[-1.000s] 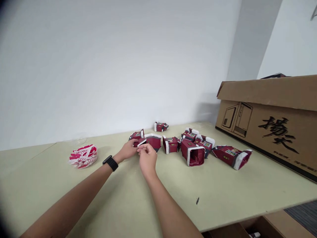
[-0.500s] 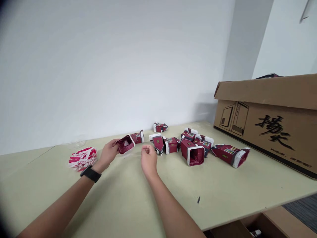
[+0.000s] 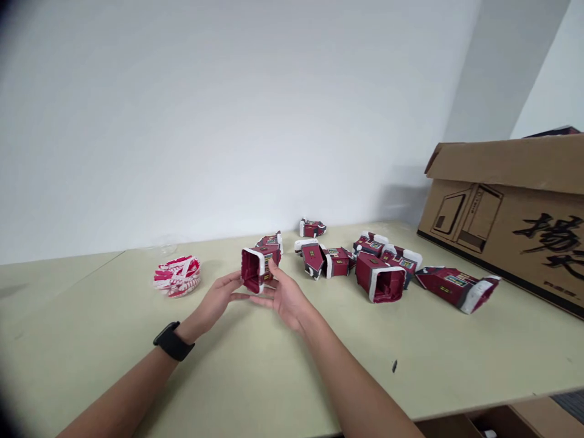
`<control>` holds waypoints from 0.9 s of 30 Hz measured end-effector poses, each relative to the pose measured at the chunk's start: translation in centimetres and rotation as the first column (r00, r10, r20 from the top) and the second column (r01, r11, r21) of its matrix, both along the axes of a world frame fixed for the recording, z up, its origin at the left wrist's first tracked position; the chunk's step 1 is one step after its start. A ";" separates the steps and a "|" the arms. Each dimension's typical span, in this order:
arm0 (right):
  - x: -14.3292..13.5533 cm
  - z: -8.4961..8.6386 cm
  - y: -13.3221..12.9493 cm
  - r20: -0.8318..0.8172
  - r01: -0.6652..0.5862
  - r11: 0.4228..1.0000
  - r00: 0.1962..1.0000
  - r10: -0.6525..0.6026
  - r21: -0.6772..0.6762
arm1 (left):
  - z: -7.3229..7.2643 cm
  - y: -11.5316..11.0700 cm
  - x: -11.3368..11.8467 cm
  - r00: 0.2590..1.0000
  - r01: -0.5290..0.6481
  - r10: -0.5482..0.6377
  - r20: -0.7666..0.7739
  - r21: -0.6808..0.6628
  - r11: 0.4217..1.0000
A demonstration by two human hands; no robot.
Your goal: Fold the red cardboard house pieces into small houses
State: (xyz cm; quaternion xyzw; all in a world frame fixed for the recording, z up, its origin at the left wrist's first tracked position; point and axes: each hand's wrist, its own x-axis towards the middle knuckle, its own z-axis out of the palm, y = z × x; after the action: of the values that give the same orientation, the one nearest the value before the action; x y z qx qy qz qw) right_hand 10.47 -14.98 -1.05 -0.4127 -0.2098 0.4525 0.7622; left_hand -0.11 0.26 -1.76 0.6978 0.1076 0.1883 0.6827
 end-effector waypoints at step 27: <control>-0.2 -0.1 -0.4 0.208 -0.020 1.000 0.978 0.019 -0.001 | 0.6 -1.9 -0.3 0.983 0.125 -0.182 -0.039 -0.584 0.802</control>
State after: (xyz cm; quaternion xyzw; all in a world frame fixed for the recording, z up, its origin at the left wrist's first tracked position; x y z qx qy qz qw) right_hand 10.23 -15.35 -1.17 -0.4554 -0.2927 0.4141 0.7318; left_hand -0.39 -1.67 -1.17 0.4714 0.1347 0.0581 0.8696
